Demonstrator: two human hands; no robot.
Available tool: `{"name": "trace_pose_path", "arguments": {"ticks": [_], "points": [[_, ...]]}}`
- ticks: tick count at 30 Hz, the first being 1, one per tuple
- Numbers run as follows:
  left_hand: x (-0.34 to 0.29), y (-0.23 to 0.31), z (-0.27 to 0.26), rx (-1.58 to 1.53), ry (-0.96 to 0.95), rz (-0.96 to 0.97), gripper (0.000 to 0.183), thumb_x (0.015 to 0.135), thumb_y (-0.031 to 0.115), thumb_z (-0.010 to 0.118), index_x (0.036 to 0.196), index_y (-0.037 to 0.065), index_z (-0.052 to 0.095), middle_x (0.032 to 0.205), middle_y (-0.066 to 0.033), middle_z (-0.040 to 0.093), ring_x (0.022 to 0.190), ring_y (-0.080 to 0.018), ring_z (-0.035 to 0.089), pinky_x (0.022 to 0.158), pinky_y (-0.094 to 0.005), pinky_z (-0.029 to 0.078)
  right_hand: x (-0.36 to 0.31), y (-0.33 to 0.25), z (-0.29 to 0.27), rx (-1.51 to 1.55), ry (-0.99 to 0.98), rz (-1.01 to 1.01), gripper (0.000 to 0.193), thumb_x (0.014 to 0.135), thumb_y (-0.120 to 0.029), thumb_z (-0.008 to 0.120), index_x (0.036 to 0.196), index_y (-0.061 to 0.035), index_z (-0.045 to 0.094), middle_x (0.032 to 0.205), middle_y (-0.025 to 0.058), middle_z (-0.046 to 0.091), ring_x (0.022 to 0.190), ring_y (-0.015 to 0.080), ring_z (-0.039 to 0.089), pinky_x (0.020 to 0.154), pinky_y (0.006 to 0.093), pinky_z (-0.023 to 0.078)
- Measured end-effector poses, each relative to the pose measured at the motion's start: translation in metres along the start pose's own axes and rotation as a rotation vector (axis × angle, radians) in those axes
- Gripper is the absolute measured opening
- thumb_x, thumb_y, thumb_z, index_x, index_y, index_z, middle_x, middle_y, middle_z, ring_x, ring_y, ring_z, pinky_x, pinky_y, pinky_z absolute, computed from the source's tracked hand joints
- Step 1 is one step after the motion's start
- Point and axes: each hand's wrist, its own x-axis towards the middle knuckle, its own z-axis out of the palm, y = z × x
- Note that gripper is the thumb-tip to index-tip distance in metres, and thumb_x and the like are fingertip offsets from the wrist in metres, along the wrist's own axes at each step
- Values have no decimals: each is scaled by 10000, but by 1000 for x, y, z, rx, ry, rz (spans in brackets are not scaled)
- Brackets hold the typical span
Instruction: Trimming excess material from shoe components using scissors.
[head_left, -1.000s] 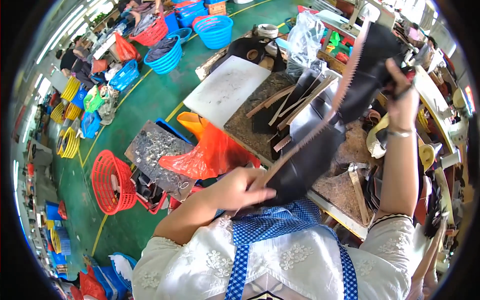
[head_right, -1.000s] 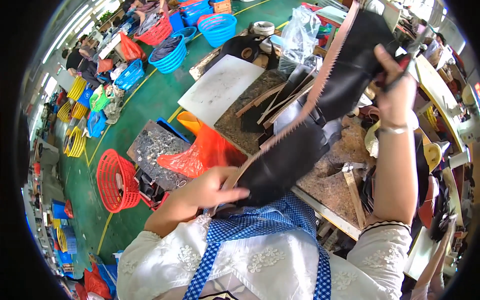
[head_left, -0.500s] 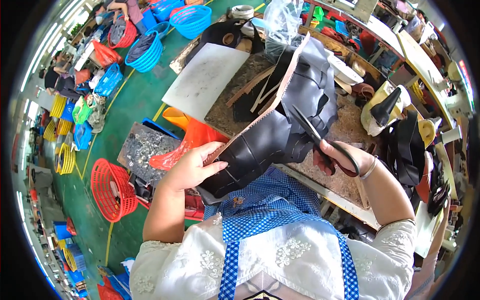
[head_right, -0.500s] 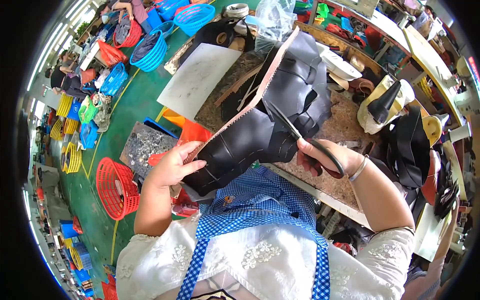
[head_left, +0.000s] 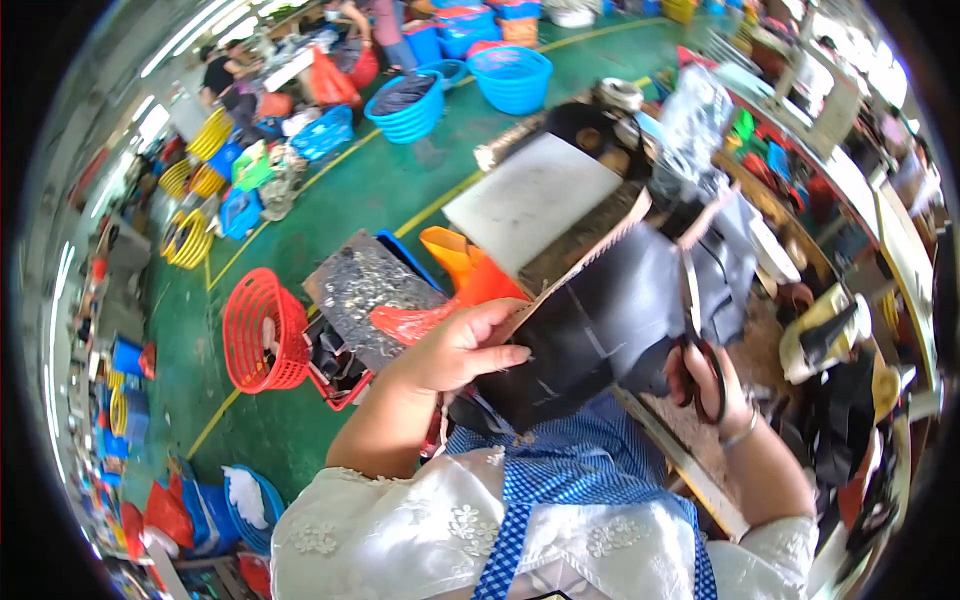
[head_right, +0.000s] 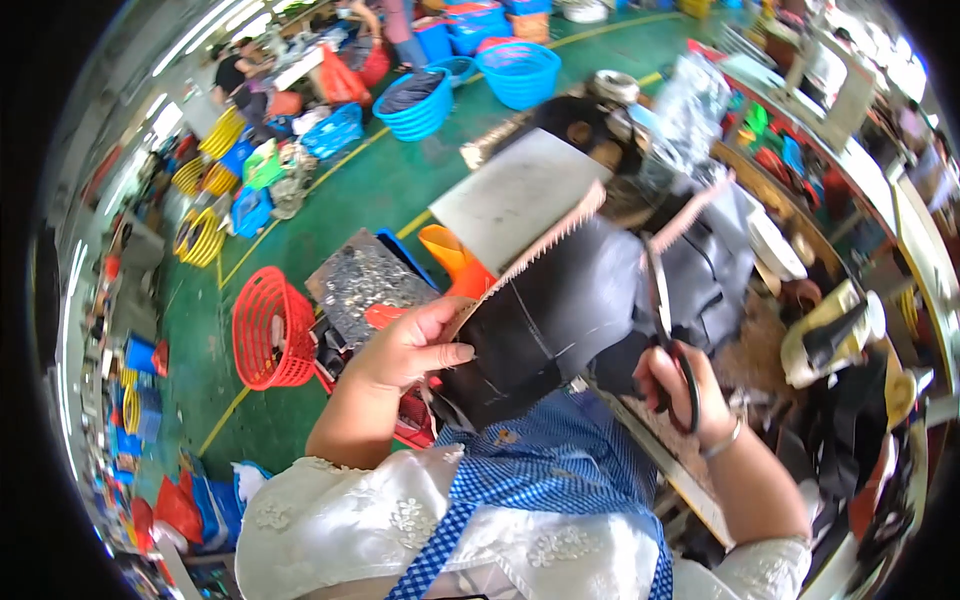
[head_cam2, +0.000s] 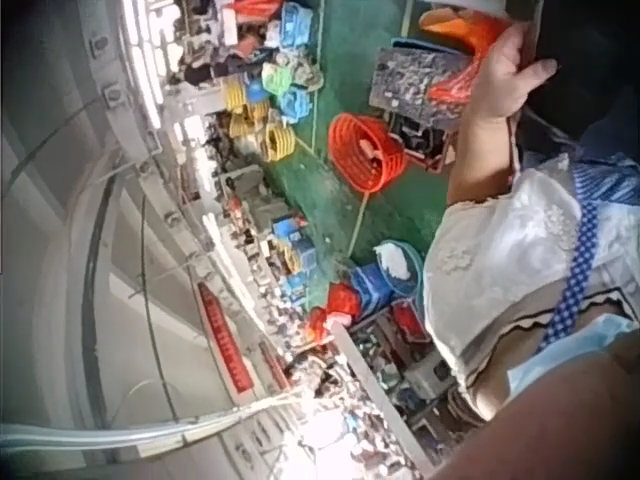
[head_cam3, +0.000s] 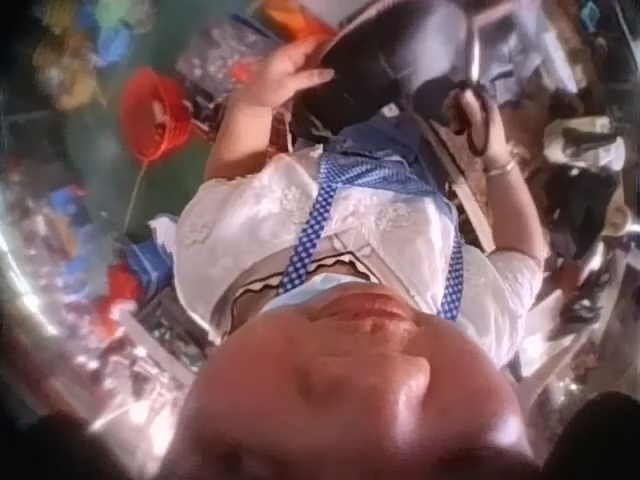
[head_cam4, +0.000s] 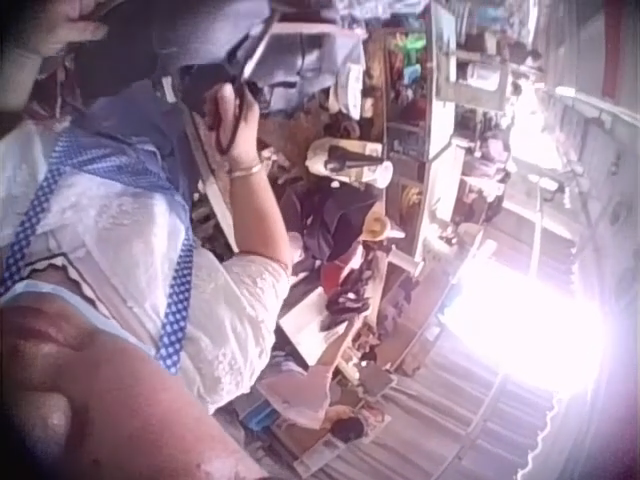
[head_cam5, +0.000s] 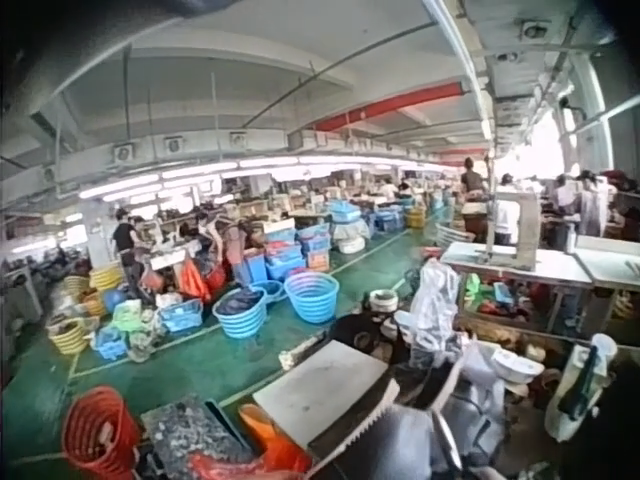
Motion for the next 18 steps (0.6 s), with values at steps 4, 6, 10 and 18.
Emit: {"name": "trace_pose_path", "arguments": {"ticks": [4, 6, 10, 18], "points": [[19, 6, 49, 154, 122, 191, 405, 866, 2, 589, 1245, 18, 448, 1084, -28, 559, 1050, -115, 516, 935, -256, 394, -9, -47, 81, 525, 23, -383, 450, 743, -178, 712, 1130, -6, 559, 1003, 83, 640, 882, 189, 625, 777, 294, 492], [30, -6, 55, 47, 258, 241, 416, 844, 113, 664, 1201, 37, 463, 1032, -38, 536, 1032, -124, 513, 928, -237, 384, -6, -86, 79, 178, 124, -370, 400, 745, -12, 642, 1135, 5, 558, 1024, 66, 634, 898, 158, 612, 785, 278, 484], [28, -18, 36, 198, -92, 89, 709, 719, 329, 793, 1260, 46, 432, 1237, -124, 451, 1190, -162, 424, 969, -274, 363, 3, -105, 36, 195, 492, -665, 290, 772, 28, 593, 1060, 4, 574, 971, 63, 629, 845, 154, 615, 756, 270, 491], [49, -72, 11, 229, 101, -176, 180, 833, 96, 666, 965, 0, 589, 886, -26, 626, 818, -98, 576, 742, -251, 466, 83, -19, -142, -569, 952, -421, 265, 837, -294, 651, 748, -46, 621, 574, 4, 483, 558, 83, 414, 508, 264, 328]]}}
